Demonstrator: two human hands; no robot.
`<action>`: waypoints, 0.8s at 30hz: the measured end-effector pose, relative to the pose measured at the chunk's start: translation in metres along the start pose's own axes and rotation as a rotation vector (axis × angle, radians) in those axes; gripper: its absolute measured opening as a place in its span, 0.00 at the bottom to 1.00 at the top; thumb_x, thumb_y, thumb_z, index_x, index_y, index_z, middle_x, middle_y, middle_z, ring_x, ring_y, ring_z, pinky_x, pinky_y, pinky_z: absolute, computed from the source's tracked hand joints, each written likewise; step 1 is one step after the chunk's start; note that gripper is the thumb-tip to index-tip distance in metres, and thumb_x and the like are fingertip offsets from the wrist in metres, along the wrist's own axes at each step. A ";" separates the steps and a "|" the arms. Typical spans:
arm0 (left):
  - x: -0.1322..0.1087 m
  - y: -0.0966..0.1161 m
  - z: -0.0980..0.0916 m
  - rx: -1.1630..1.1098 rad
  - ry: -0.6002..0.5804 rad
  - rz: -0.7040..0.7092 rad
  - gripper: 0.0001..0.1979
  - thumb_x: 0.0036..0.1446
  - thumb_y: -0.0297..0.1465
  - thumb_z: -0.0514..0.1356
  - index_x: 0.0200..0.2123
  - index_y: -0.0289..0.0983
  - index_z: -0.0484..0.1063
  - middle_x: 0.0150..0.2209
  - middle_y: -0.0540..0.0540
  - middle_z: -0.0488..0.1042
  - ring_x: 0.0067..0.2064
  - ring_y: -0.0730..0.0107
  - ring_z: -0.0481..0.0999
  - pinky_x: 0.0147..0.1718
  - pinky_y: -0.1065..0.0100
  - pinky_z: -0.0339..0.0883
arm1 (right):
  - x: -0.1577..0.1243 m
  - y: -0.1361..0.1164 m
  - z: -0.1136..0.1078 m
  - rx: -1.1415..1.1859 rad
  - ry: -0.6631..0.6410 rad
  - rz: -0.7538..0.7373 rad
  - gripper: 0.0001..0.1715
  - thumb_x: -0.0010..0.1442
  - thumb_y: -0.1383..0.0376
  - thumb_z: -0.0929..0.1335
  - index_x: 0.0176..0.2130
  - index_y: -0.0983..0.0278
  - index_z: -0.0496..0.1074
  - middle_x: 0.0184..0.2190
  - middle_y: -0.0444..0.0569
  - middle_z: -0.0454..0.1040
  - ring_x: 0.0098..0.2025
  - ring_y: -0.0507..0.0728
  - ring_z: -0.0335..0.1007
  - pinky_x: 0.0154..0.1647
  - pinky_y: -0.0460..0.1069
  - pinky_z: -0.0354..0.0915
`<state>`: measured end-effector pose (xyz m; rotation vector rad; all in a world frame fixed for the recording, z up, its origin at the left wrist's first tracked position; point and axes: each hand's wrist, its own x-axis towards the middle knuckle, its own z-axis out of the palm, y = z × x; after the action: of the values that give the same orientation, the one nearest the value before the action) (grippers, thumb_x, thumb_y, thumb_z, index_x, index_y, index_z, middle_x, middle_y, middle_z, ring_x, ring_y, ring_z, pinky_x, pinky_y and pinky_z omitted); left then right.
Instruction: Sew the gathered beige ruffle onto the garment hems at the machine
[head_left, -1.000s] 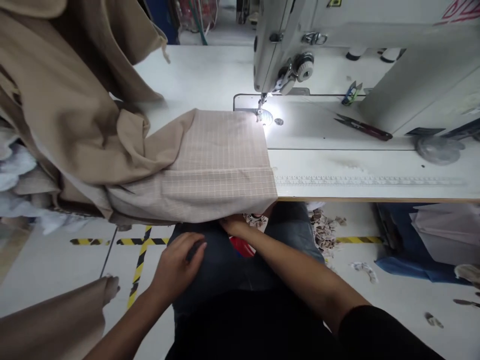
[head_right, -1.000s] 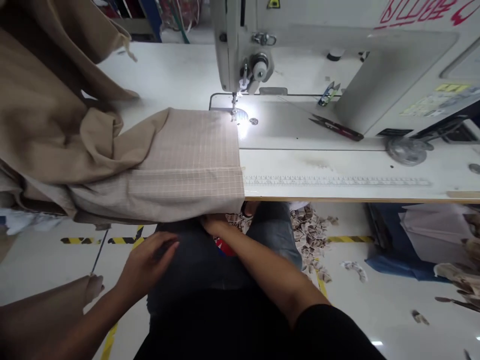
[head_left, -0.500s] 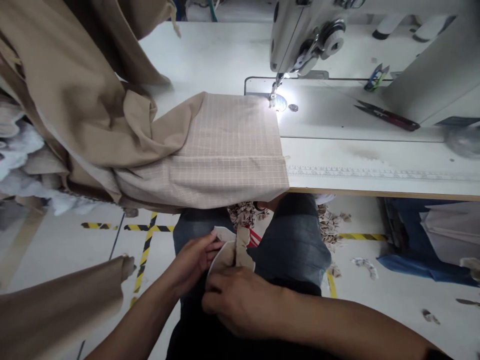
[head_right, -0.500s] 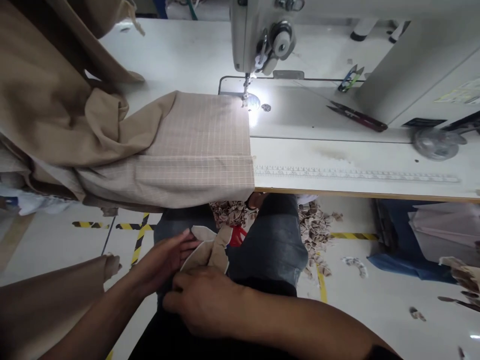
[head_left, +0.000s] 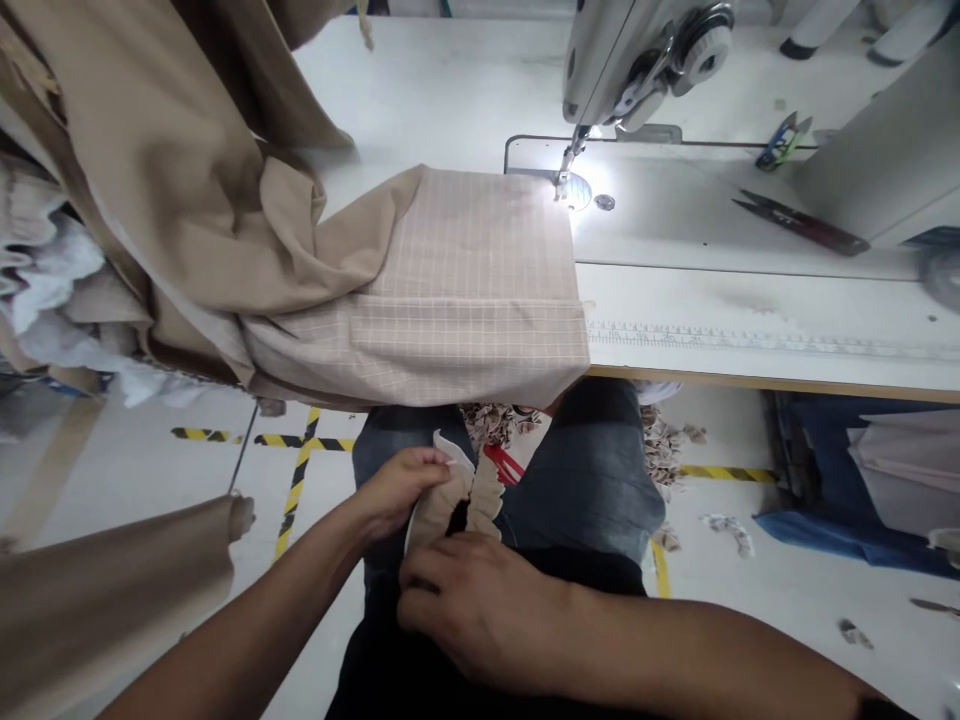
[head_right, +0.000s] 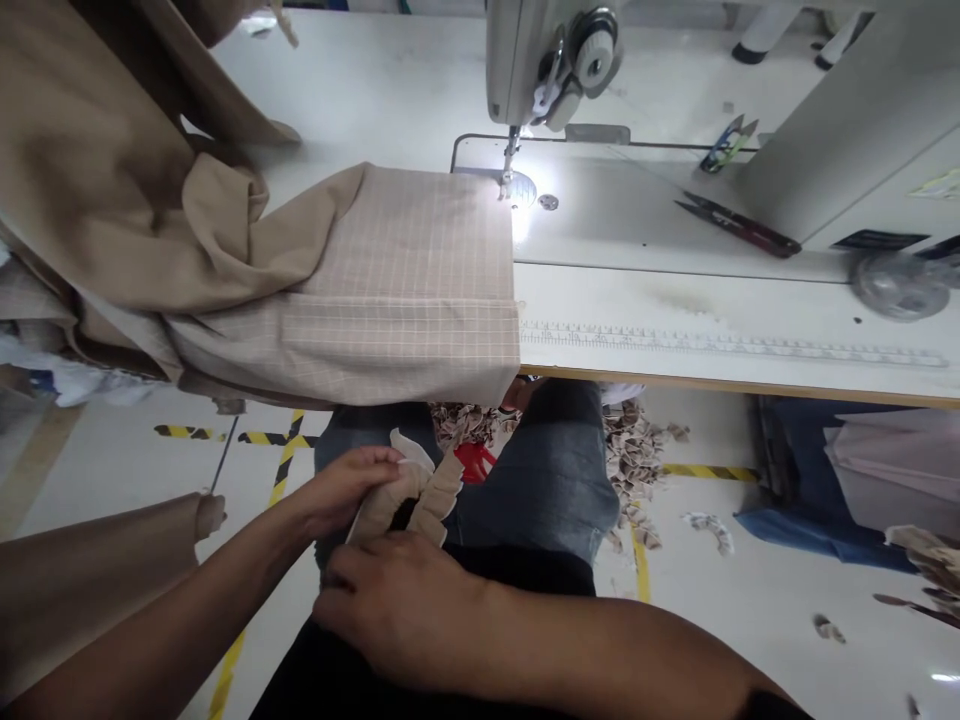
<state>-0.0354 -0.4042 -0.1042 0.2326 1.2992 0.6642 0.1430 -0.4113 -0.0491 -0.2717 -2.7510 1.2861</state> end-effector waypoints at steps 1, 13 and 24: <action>-0.005 0.005 -0.003 -0.054 0.015 0.056 0.13 0.42 0.31 0.76 0.29 0.34 0.77 0.27 0.48 0.81 0.28 0.70 0.79 0.31 0.72 0.73 | -0.006 0.003 -0.002 0.120 0.063 0.067 0.07 0.68 0.65 0.71 0.46 0.63 0.73 0.50 0.51 0.76 0.45 0.58 0.74 0.43 0.51 0.71; -0.091 0.050 -0.003 -0.424 0.047 0.440 0.14 0.44 0.33 0.76 0.35 0.34 0.83 0.33 0.46 0.83 0.37 0.64 0.84 0.42 0.68 0.83 | -0.018 0.051 -0.040 0.885 0.237 0.477 0.19 0.70 0.50 0.67 0.46 0.62 0.79 0.32 0.44 0.74 0.31 0.52 0.65 0.32 0.48 0.60; -0.123 0.126 0.013 -0.197 0.500 1.005 0.12 0.68 0.25 0.59 0.31 0.40 0.75 0.30 0.54 0.81 0.36 0.72 0.83 0.37 0.71 0.83 | -0.030 0.073 -0.084 1.116 -0.097 0.493 0.37 0.67 0.36 0.63 0.47 0.64 0.77 0.37 0.51 0.80 0.35 0.55 0.76 0.38 0.51 0.72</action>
<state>-0.0779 -0.3719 0.0643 0.5969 1.5424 1.7810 0.1950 -0.3084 -0.0521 -0.7751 -1.6221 2.7074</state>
